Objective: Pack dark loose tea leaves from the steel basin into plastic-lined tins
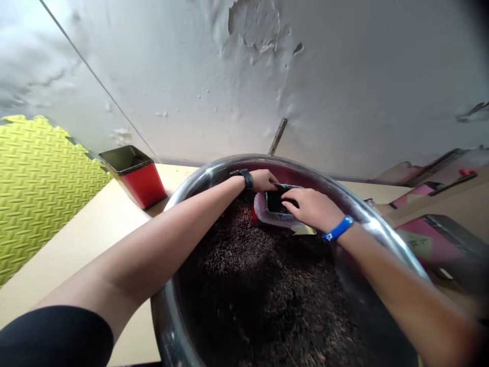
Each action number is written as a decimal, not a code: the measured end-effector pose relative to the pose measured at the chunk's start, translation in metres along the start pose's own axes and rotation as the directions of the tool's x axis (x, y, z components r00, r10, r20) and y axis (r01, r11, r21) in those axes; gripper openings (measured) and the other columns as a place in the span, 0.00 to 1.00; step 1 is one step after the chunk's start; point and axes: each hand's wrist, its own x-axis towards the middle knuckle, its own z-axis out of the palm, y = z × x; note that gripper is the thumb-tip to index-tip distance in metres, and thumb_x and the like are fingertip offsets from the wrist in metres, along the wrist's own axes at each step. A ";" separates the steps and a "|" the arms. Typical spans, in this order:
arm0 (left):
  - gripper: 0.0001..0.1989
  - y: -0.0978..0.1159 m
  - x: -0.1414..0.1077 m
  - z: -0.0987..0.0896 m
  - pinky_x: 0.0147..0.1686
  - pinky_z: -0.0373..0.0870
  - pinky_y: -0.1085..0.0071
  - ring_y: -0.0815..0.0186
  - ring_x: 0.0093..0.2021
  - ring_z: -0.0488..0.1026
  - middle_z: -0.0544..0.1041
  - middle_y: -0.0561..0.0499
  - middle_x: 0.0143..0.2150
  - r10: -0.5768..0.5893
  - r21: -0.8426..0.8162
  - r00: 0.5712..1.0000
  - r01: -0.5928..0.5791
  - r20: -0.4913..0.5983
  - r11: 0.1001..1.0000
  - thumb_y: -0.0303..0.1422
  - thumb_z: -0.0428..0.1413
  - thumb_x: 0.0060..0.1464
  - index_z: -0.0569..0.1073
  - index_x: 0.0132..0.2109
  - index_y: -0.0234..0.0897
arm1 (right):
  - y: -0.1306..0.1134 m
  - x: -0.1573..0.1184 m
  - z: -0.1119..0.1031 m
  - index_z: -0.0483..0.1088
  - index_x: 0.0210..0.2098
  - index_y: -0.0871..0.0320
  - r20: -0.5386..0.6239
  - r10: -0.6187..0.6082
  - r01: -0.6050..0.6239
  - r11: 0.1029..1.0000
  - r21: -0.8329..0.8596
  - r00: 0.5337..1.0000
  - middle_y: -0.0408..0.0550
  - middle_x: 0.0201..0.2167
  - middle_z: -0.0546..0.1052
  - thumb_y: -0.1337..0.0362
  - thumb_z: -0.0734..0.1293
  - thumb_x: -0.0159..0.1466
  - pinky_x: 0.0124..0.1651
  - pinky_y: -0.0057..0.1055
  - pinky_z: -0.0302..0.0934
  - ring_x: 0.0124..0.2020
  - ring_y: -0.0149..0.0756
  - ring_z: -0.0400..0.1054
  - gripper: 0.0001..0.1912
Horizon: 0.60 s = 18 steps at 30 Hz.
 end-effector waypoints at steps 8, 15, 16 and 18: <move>0.15 0.000 0.001 0.002 0.34 0.63 0.78 0.69 0.36 0.70 0.77 0.54 0.36 -0.026 0.042 0.999 0.027 -0.024 0.999 0.32 0.51 0.48 0.75 0.43 0.39 | -0.059 -0.009 0.055 0.68 0.39 0.57 0.153 -0.395 0.323 0.878 0.354 0.906 0.49 0.39 0.73 0.60 0.54 0.63 0.47 0.32 0.57 0.41 0.35 0.66 0.14; 0.15 0.006 -0.003 0.001 0.33 0.63 0.78 0.68 0.35 0.70 0.77 0.53 0.36 -0.033 0.068 0.999 0.036 -0.035 0.997 0.32 0.51 0.48 0.75 0.44 0.39 | -0.073 -0.019 0.135 0.58 0.54 0.65 0.276 -0.205 0.138 0.960 0.243 0.939 0.63 0.56 0.56 0.45 0.61 0.54 0.54 0.43 0.49 0.56 0.50 0.51 0.37; 0.15 0.006 -0.003 0.001 0.33 0.63 0.77 0.68 0.35 0.70 0.77 0.53 0.36 -0.031 0.067 0.999 0.034 -0.035 0.997 0.32 0.51 0.48 0.75 0.44 0.39 | -0.076 -0.018 0.133 0.60 0.52 0.64 0.300 -0.207 0.137 0.962 0.238 0.931 0.62 0.53 0.60 0.44 0.60 0.54 0.53 0.42 0.51 0.53 0.50 0.55 0.36; 0.15 0.006 -0.004 0.000 0.34 0.63 0.77 0.68 0.36 0.70 0.77 0.53 0.37 -0.028 0.064 0.999 0.030 -0.034 0.997 0.32 0.51 0.48 0.75 0.44 0.39 | -0.082 -0.016 0.122 0.63 0.49 0.62 0.400 -0.224 0.137 0.963 0.234 0.889 0.60 0.46 0.66 0.41 0.58 0.53 0.48 0.41 0.56 0.47 0.48 0.61 0.35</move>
